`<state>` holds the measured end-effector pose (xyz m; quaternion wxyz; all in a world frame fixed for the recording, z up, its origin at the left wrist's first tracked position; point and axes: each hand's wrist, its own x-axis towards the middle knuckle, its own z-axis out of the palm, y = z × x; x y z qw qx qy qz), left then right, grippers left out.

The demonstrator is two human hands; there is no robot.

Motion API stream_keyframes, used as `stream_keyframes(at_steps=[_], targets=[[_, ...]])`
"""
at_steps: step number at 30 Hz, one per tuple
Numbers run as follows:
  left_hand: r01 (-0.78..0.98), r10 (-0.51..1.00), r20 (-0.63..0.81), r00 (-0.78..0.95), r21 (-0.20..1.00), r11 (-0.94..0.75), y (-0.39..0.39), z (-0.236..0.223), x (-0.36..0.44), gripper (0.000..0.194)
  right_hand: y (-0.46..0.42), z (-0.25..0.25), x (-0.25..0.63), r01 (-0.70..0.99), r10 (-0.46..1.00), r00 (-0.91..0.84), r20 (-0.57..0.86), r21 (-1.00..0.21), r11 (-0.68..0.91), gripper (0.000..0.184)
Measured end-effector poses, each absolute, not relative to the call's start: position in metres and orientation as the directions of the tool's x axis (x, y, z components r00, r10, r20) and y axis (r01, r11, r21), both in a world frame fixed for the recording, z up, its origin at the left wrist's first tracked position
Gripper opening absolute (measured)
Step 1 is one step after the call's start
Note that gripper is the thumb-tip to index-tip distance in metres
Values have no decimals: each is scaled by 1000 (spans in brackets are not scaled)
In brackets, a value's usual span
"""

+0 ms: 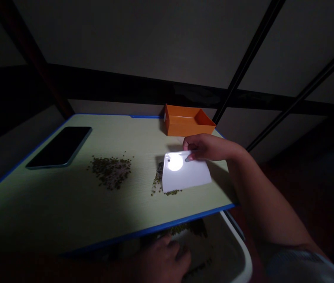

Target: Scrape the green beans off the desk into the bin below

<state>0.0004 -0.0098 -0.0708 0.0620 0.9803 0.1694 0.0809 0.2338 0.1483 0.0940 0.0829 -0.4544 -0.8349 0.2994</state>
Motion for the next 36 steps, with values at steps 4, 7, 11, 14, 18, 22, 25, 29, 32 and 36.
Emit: stream_keyframes(at_steps=[4, 7, 11, 14, 18, 22, 25, 29, 32, 36], targets=[[312, 326, 131, 936, 121, -942, -8, -71, -1, 25, 149, 94, 233, 711, 809, -571, -141, -578, 401, 19], [300, 313, 126, 941, 111, -947, -7, -72, -3, 26, 150, 93, 233, 703, 803, -582, -129, -575, 418, 18], [312, 324, 112, 939, 116, -943, -5, -75, -4, 27, 150, 92, 233, 692, 786, -607, -120, -567, 448, 17], [319, 332, 96, 938, 130, -939, -5, -76, -4, 29, 149, 93, 233, 694, 782, -609, -132, -566, 445, 18], [290, 308, 140, 941, 131, -948, -5, -80, -5, 29, 148, 92, 231, 699, 782, -605, -149, -569, 432, 19], [290, 304, 155, 940, 107, -951, -4, -81, -5, 26, 148, 91, 229, 687, 769, -621, -150, -576, 443, 21], [268, 279, 159, 947, 86, -960, -3, -79, -5, 22, 148, 90, 228, 675, 756, -636, -155, -587, 447, 22], [251, 257, 158, 953, 52, -966, -2, -77, -5, 21, 148, 88, 227, 645, 729, -666, -158, -612, 457, 22], [233, 238, 155, 959, 50, -971, -1, -78, -5, 20, 148, 86, 225, 622, 706, -690, -160, -629, 466, 22], [239, 245, 164, 956, 56, -969, -1, -81, -5, 20, 145, 87, 224, 563, 672, -723, -159, -699, 441, 19]])
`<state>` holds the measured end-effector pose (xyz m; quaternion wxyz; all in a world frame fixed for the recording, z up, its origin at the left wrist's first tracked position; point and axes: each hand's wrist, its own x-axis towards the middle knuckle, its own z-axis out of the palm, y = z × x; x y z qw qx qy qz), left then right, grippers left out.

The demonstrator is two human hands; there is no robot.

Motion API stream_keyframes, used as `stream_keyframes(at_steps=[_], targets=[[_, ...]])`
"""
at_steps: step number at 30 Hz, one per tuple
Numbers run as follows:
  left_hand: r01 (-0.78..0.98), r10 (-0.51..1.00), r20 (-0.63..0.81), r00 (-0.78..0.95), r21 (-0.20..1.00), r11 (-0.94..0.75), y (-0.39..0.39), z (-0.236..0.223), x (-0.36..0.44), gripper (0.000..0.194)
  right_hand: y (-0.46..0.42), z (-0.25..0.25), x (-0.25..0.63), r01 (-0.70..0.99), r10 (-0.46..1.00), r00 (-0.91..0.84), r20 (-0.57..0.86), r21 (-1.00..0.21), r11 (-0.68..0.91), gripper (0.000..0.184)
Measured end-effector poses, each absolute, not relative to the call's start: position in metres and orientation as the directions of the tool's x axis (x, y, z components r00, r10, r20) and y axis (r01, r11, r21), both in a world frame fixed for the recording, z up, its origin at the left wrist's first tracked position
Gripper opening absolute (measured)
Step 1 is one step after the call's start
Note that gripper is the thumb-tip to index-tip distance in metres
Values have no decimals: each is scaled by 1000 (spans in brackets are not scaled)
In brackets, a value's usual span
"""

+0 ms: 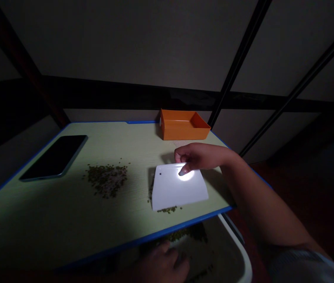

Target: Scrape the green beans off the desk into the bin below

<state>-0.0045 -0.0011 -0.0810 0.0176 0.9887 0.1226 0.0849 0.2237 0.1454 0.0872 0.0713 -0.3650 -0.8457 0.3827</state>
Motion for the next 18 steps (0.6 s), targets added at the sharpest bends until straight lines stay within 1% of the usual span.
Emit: stream_keyframes(at_steps=[4, 9, 12, 18], targets=[[256, 264, 128, 956, 75, -964, -2, -84, -5, 15, 145, 90, 228, 516, 675, -727, -123, -747, 419, 20], [248, 258, 118, 959, 89, -965, -2, -84, -6, 18, 152, 92, 242, 485, 725, -686, -66, -784, 387, 26], [245, 254, 127, 959, 82, -966, -2, -86, -5, 18, 157, 94, 251, 492, 753, -658, -26, -772, 403, 25], [261, 268, 159, 950, 64, -963, -4, -91, -4, 16, 160, 95, 258, 577, 775, -629, -65, -707, 409, 18]])
